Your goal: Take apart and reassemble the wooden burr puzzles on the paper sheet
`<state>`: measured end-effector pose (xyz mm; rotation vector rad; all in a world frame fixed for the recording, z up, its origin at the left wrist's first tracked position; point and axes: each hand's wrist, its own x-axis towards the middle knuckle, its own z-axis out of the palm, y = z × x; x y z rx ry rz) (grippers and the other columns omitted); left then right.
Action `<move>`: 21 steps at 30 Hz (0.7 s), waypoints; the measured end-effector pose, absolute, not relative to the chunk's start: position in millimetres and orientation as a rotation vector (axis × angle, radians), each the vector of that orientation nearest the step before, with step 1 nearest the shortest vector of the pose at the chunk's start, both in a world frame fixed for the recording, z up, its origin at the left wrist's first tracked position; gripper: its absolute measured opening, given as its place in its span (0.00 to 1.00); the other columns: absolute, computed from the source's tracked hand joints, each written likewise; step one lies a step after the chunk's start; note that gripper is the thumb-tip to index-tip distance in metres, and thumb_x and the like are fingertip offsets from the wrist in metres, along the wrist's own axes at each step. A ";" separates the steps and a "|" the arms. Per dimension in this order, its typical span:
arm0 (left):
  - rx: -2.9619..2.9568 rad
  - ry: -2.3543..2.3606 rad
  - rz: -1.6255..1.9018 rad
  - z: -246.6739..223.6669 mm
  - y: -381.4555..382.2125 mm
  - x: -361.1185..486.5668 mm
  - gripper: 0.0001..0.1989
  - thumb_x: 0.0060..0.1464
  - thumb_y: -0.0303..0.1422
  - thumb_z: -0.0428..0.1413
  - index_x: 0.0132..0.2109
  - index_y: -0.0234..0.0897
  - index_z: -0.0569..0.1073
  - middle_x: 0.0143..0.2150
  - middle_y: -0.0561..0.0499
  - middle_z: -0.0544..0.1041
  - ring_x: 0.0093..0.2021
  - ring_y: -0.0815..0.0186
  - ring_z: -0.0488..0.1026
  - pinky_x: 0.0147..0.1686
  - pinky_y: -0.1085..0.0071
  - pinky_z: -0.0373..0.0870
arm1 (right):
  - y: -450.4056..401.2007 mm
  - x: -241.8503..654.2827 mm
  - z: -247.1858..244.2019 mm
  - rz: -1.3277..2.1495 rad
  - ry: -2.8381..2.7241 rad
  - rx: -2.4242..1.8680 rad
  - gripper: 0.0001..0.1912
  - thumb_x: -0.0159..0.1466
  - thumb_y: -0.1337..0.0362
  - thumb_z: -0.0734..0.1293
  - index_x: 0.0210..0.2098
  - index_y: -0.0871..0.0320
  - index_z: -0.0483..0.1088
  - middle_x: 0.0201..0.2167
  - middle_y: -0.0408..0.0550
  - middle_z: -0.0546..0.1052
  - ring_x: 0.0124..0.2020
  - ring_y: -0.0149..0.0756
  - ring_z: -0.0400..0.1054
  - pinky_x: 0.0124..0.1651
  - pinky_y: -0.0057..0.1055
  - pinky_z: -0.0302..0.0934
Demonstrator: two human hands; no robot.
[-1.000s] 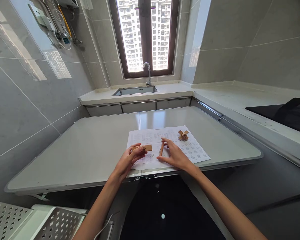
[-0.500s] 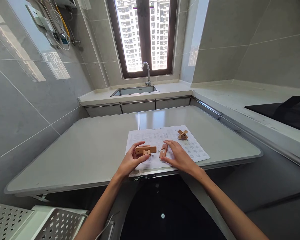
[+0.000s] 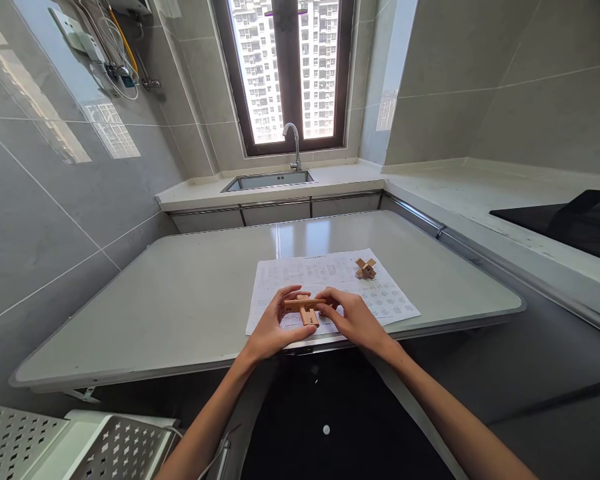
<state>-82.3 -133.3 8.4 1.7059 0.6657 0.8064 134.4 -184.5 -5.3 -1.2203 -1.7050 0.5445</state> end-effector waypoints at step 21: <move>1.556 0.970 0.696 1.0 -117.3 -65.9 0.31 0.58 0.60 0.57 0.51 0.37 0.70 0.39 0.47 0.80 0.32 0.63 0.79 0.25 0.71 0.65 | -162.6 128.2 -23.1 0.185 -1.549 -1.364 0.08 0.75 0.59 0.61 0.45 0.54 0.71 0.37 0.51 0.81 0.38 0.46 0.78 0.43 0.40 0.70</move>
